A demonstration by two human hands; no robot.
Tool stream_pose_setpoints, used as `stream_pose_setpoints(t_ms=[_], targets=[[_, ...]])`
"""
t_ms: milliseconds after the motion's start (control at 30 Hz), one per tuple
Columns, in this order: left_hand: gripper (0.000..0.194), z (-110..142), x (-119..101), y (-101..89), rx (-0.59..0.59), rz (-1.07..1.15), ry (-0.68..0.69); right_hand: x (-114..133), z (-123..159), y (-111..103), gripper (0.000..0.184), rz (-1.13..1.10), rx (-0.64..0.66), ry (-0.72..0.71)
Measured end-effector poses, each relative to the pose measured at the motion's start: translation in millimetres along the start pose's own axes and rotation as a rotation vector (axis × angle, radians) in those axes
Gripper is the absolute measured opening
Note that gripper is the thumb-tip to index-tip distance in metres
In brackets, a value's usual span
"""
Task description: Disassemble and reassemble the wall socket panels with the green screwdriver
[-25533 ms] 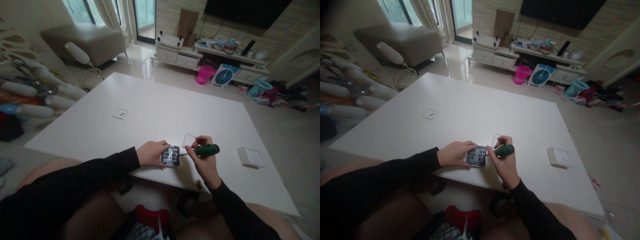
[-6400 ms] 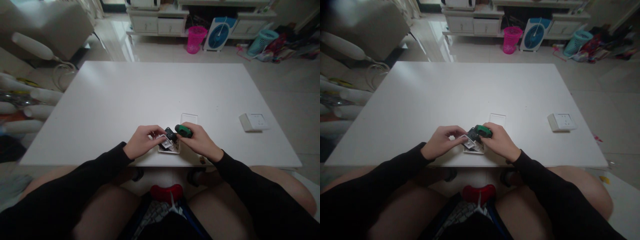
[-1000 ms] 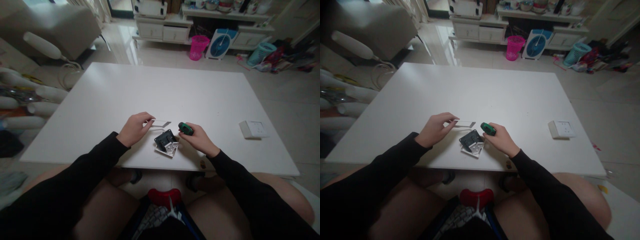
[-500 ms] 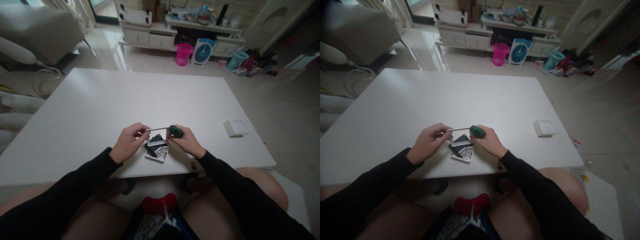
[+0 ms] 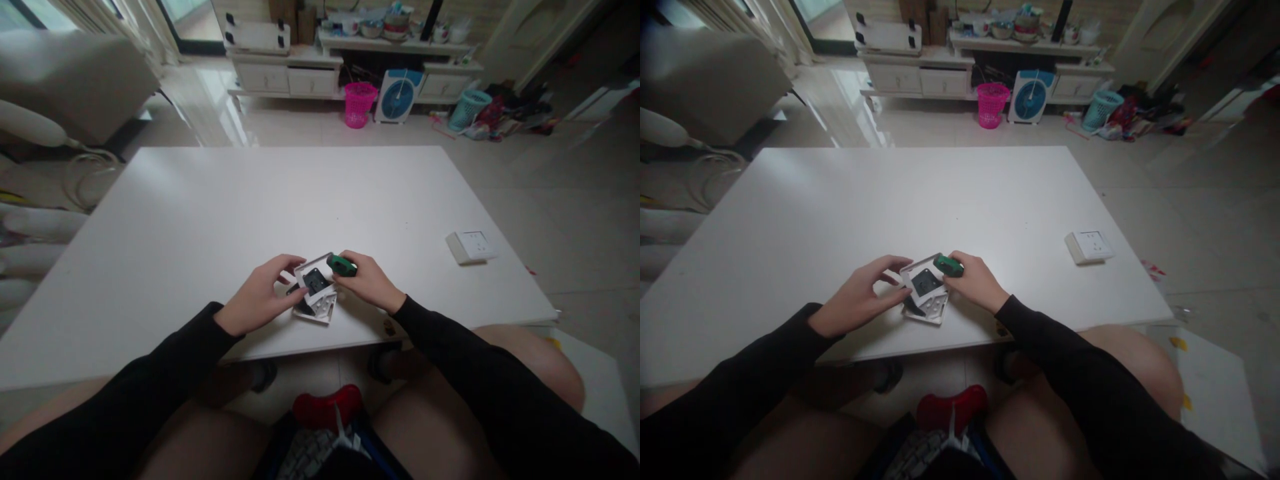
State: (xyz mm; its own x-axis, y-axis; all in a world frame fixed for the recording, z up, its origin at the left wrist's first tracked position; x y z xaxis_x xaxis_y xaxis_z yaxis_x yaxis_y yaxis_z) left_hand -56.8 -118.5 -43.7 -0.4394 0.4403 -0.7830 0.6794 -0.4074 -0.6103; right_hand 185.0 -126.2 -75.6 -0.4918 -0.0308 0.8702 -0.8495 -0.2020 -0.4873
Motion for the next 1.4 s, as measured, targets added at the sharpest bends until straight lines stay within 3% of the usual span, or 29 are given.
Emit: stream_pose_setpoints(t_ms=[300,500,733,900,1133,1400], targets=[[0.066,1,14,-1.5,0.179,-0.038,-0.112,-3,-1,2,0.012,-0.01,-0.017,-0.015],[0.092,6,24,1.0,0.278,-0.076,-0.072,-2,0,1,0.011,0.027,0.01,0.012],[0.098,6,27,4.6,0.297,-0.05,0.039,-2,1,1,0.01,0.055,0.034,0.025],[0.079,6,27,9.4,0.322,-0.041,0.074,-1,3,2,0.015,0.113,0.061,0.029],[0.024,2,19,2.2,0.283,-0.092,0.042,2,4,2,0.021,0.145,0.084,0.026],[0.008,0,17,-3.5,0.263,-0.097,0.121,-1,3,2,0.015,0.159,0.098,0.068]])
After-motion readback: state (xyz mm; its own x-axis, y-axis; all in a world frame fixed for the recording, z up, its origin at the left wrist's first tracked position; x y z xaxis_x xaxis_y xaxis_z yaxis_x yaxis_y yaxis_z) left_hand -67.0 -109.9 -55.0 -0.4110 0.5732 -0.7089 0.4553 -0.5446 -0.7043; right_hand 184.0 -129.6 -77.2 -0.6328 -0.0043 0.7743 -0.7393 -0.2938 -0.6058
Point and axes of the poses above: each hand's wrist, its own z-axis away from the middle knuckle, its own y-axis out of the palm, x = y × z, the point moved 2 cm from there along -z, towards the middle knuckle, and after that the axes turned 3 degrees about y, right-handed, at the moved point
